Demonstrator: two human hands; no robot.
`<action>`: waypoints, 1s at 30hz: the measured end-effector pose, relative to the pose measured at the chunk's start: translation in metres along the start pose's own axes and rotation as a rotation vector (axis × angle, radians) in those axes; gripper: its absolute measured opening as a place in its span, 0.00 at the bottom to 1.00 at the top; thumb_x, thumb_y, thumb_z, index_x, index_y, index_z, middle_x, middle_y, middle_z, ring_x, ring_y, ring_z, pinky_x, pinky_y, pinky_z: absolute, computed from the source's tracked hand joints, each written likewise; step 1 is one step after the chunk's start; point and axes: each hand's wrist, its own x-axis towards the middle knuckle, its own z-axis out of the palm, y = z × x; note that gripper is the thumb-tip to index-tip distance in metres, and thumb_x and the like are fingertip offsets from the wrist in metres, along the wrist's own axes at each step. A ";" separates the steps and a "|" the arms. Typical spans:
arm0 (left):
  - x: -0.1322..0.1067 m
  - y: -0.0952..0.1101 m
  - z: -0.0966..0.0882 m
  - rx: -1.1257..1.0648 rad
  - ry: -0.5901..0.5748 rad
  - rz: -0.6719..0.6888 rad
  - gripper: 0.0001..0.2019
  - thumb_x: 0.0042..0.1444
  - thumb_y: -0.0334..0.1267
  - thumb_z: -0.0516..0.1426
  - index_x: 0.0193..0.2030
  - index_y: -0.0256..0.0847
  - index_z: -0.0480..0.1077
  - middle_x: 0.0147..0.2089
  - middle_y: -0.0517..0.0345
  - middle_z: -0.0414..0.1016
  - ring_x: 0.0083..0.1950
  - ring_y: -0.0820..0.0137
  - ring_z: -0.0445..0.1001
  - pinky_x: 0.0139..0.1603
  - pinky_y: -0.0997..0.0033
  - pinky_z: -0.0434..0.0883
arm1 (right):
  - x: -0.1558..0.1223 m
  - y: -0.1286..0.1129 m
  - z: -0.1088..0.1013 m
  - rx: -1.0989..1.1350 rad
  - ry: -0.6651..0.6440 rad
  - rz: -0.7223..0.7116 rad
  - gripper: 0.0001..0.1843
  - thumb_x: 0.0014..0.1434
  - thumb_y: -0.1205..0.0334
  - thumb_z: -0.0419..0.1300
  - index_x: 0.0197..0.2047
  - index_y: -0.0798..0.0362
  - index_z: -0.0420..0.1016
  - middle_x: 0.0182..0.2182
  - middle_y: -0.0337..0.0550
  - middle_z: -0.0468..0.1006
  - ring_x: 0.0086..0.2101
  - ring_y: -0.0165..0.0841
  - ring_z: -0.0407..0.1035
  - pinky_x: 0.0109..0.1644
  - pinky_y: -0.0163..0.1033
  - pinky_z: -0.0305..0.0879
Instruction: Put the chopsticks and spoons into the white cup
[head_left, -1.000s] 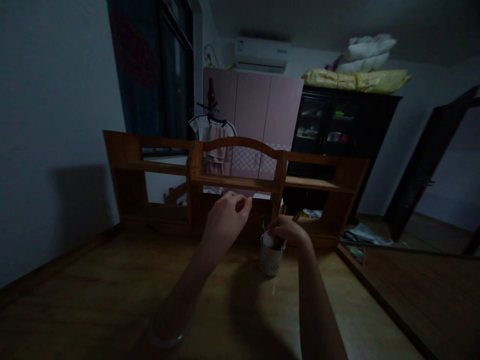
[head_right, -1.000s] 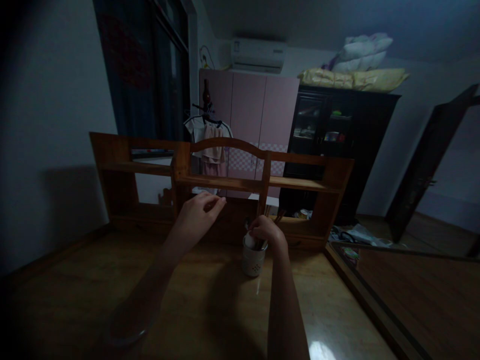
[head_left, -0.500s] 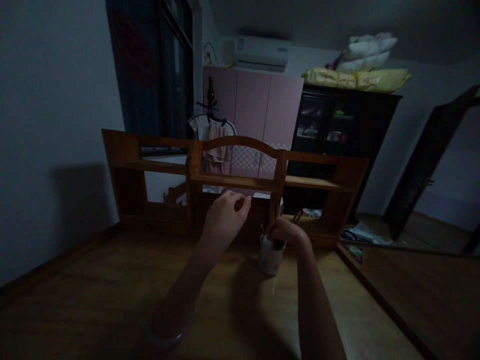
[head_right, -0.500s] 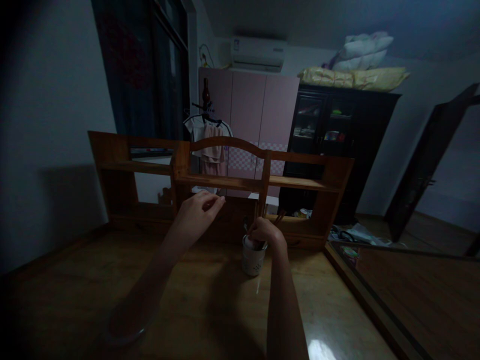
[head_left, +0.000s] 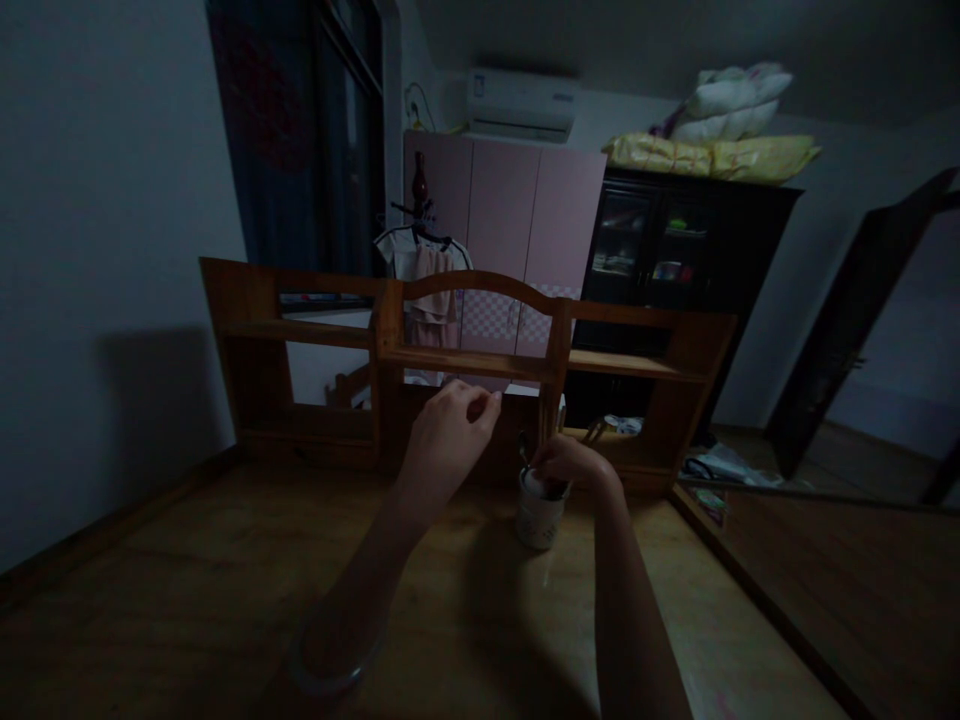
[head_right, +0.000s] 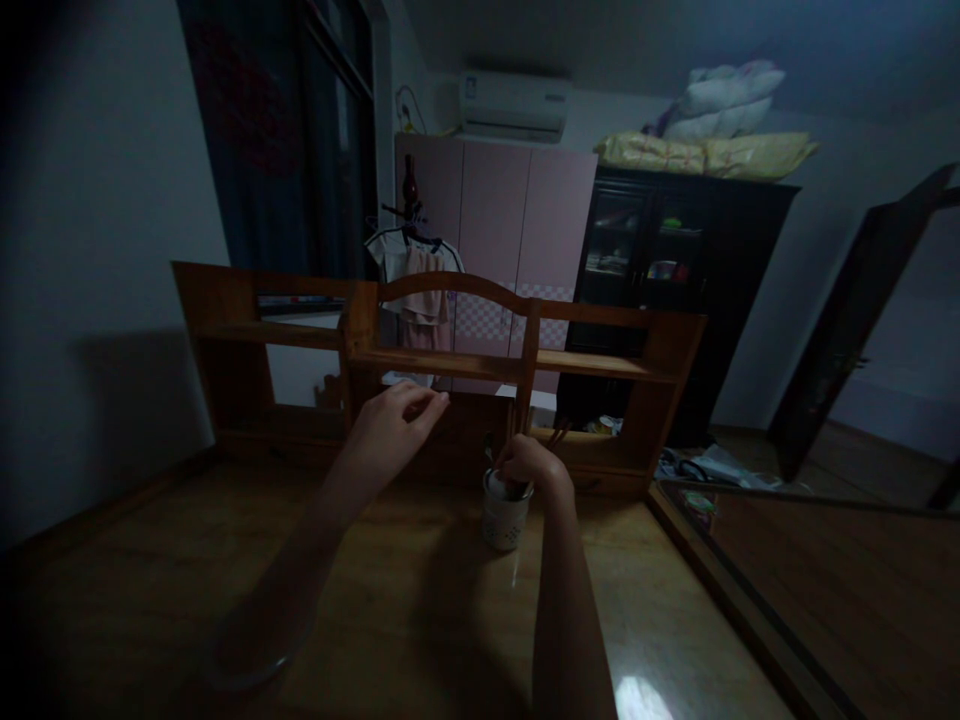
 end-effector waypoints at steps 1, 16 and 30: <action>0.000 0.000 0.000 0.000 0.000 0.001 0.14 0.61 0.45 0.52 0.35 0.43 0.76 0.39 0.55 0.77 0.40 0.68 0.75 0.44 0.70 0.69 | 0.000 0.000 0.000 0.004 0.001 -0.001 0.11 0.48 0.71 0.61 0.35 0.57 0.83 0.26 0.45 0.81 0.29 0.33 0.75 0.25 0.26 0.62; 0.001 -0.001 -0.002 0.009 0.006 0.010 0.14 0.61 0.45 0.52 0.34 0.43 0.76 0.39 0.55 0.77 0.39 0.68 0.75 0.44 0.70 0.68 | -0.004 -0.003 -0.003 -0.004 -0.060 -0.006 0.13 0.49 0.70 0.62 0.40 0.55 0.82 0.29 0.43 0.82 0.30 0.33 0.76 0.28 0.26 0.66; 0.000 -0.002 -0.001 0.008 0.005 0.013 0.14 0.61 0.45 0.52 0.34 0.43 0.76 0.39 0.55 0.77 0.39 0.68 0.75 0.44 0.70 0.68 | -0.008 -0.009 -0.003 -0.119 0.000 0.043 0.08 0.51 0.63 0.64 0.31 0.59 0.83 0.27 0.48 0.81 0.27 0.33 0.75 0.23 0.26 0.61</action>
